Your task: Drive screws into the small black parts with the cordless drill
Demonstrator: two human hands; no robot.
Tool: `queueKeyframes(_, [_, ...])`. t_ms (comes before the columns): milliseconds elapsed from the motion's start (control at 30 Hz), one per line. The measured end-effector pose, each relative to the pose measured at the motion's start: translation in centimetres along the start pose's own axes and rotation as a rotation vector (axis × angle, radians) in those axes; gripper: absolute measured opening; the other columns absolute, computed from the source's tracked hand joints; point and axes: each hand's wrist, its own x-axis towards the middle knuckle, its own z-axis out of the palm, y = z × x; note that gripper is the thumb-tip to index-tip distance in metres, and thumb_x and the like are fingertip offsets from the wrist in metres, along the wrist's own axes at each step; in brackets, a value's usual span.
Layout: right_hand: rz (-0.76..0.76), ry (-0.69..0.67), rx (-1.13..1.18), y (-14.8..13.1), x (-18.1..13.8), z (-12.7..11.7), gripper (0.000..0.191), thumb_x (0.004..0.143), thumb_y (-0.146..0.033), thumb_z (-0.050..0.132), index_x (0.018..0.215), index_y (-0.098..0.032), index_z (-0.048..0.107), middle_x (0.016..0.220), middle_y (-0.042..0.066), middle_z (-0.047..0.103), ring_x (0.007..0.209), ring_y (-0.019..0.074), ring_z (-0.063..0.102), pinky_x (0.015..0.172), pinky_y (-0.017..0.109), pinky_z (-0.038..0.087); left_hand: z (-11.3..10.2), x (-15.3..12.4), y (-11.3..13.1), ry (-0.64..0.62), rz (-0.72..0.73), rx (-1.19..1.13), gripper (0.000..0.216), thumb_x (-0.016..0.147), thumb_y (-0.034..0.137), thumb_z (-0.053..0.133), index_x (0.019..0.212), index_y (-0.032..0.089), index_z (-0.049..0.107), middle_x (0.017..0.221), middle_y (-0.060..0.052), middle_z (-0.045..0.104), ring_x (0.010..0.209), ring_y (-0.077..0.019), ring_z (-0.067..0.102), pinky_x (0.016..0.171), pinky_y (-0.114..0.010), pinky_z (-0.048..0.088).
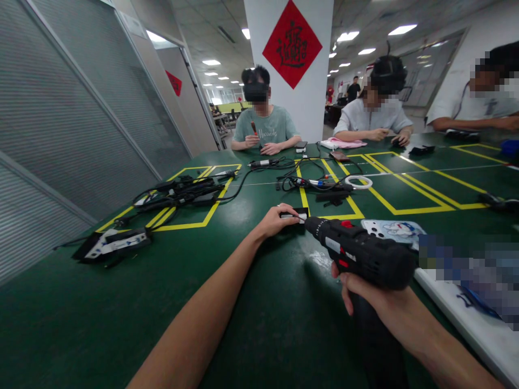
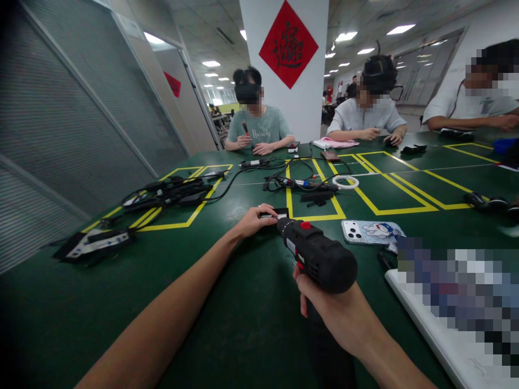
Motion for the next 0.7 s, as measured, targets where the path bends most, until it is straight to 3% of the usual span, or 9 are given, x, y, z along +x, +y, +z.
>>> queueKeyframes(300, [0.039,0.035,-0.131,-0.22,-0.35,0.19,0.027,0.083,-0.041,0.047,0.087,-0.017,0.060,0.059,-0.001,0.058,0.063,0.0145,0.055,0.067,0.029,0.040,-0.07,0.07,0.24,-0.008,0.016,-0.006,0.025,0.069,0.036,0.068,0.087,0.019,0.071,0.099,-0.006,0.062,0.102,-0.0212,0.054,0.094,-0.034,0.038])
queueKeyframes(533, [0.084,0.060,-0.195,0.26,-0.13,0.56,0.034,0.081,-0.045,0.048,0.063,-0.018,0.059,0.059,0.001,0.058,0.057,0.0138,0.052,0.055,0.027,0.037,-0.03,0.32,-0.11,-0.007,0.016,0.002,0.028,0.066,0.038,0.071,0.086,0.019,0.071,0.098,-0.006,0.061,0.099,-0.0208,0.055,0.092,-0.033,0.039])
queueKeyframes(700, [0.049,0.065,-0.150,-0.04,0.47,0.80,0.023,0.078,-0.038,0.052,0.070,-0.019,0.062,0.058,0.002,0.060,0.057,0.0157,0.055,0.055,0.028,0.039,-0.23,0.65,-0.33,-0.021,-0.018,0.007,0.031,0.062,0.038,0.072,0.087,0.019,0.070,0.096,-0.005,0.060,0.092,-0.0207,0.056,0.088,-0.033,0.042])
